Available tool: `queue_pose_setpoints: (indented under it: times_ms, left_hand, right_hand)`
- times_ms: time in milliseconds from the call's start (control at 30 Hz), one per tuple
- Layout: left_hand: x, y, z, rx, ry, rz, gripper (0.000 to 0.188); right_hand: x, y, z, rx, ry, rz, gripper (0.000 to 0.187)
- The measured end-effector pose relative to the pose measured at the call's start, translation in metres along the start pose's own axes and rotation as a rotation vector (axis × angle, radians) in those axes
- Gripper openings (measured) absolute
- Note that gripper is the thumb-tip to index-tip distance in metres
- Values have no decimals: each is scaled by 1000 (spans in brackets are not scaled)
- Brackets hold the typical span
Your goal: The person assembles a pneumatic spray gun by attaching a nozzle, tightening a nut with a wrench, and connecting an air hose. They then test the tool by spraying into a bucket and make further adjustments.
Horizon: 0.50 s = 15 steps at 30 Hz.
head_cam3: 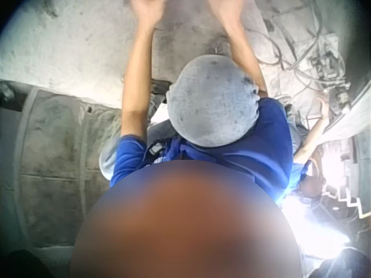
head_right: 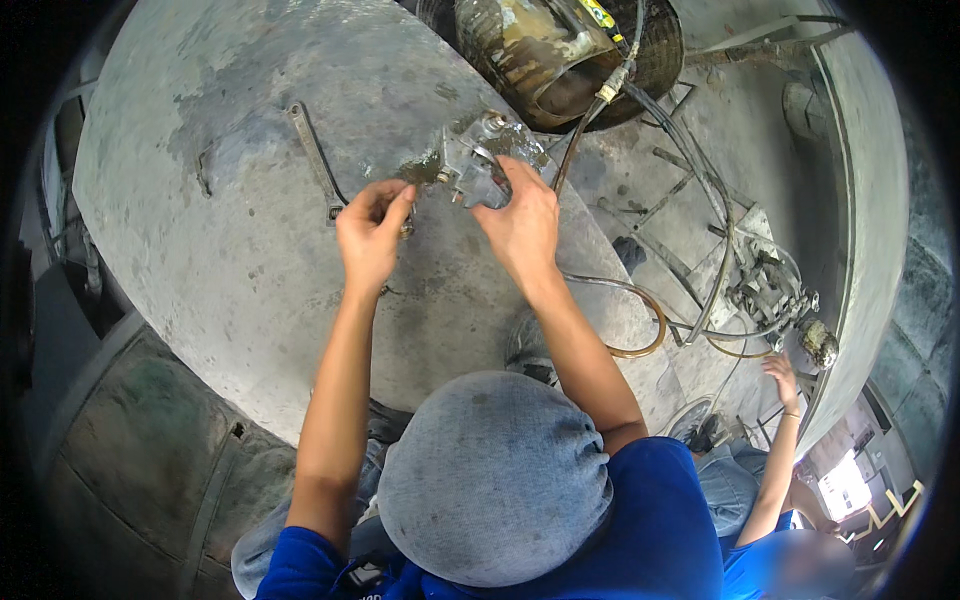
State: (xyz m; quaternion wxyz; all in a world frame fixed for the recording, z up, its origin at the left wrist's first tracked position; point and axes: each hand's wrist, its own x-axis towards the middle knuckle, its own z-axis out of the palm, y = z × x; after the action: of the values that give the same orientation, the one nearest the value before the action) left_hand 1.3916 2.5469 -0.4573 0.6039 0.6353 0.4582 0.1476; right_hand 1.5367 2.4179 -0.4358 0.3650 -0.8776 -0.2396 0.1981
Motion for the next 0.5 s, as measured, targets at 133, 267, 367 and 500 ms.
queue_pose_setpoints:
  times_ms: [133, 267, 367, 500]
  left_hand:
    - [-30, 20, -9, -561, 40, -133, 23]
    - [-41, 31, -6, -716, 54, -96, 21]
    - [-42, 36, -3, -704, 62, -53, 19]
    - [-50, 41, -1, -622, 66, -45, 18]
  right_hand:
    - [0, -4, 3, 65, -69, -2, 57]
    - [-3, -11, 4, 75, -87, -32, 57]
    - [-6, -15, 2, 84, -88, -52, 58]
    - [-11, -19, -1, 64, -85, -59, 57]
